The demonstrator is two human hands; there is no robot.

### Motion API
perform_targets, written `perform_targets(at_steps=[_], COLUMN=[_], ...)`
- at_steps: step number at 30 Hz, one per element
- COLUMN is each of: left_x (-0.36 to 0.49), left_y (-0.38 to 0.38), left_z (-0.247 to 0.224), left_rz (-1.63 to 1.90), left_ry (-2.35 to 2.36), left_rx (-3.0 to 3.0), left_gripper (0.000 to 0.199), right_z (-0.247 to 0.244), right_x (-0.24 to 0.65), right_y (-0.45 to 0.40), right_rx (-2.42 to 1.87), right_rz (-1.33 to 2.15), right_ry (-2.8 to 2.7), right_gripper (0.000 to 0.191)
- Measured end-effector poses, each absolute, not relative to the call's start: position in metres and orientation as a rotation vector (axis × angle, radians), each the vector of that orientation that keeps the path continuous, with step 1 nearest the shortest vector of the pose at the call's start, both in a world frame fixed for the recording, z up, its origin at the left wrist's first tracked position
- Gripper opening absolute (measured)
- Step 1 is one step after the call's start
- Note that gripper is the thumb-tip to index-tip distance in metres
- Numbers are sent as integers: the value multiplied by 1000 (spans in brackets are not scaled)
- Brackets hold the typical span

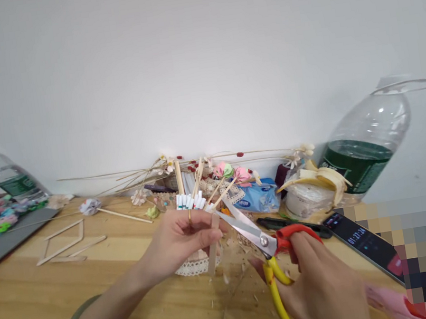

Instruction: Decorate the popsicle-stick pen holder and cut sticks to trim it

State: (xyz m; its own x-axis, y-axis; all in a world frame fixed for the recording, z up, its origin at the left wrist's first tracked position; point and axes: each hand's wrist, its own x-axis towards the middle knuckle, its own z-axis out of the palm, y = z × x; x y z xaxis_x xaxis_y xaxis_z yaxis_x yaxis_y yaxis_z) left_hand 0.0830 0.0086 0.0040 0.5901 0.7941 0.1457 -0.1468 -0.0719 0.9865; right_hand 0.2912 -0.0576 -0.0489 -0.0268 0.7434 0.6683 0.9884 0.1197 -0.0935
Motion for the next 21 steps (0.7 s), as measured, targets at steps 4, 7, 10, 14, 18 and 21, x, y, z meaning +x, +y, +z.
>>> perform_targets(at_steps=[4, 7, 10, 14, 18, 21], left_x=[85, 87, 88, 88, 88, 88], left_y=[8, 7, 6, 7, 8, 7], left_z=[5, 7, 7, 4, 2, 3], left_rz=[853, 864, 887, 894, 893, 900], left_ry=[577, 573, 601, 634, 670, 706], left_rx=[1419, 1393, 1345, 1354, 1389, 1399], left_gripper=[21, 21, 19, 18, 20, 19], right_z=[-55, -55, -51, -47, -45, -45], right_x=[295, 295, 295, 293, 293, 293], right_y=[-57, -57, -59, -61, -62, -62], right_rx=[-1561, -1545, -1498, -1540, -1563, -1553], right_rz=[-773, -881, -915, -918, -886, -874], right_ry=[-1851, -1819, -1835, -1855, -1916, -1911], right_gripper=[40, 36, 33, 37, 43, 41])
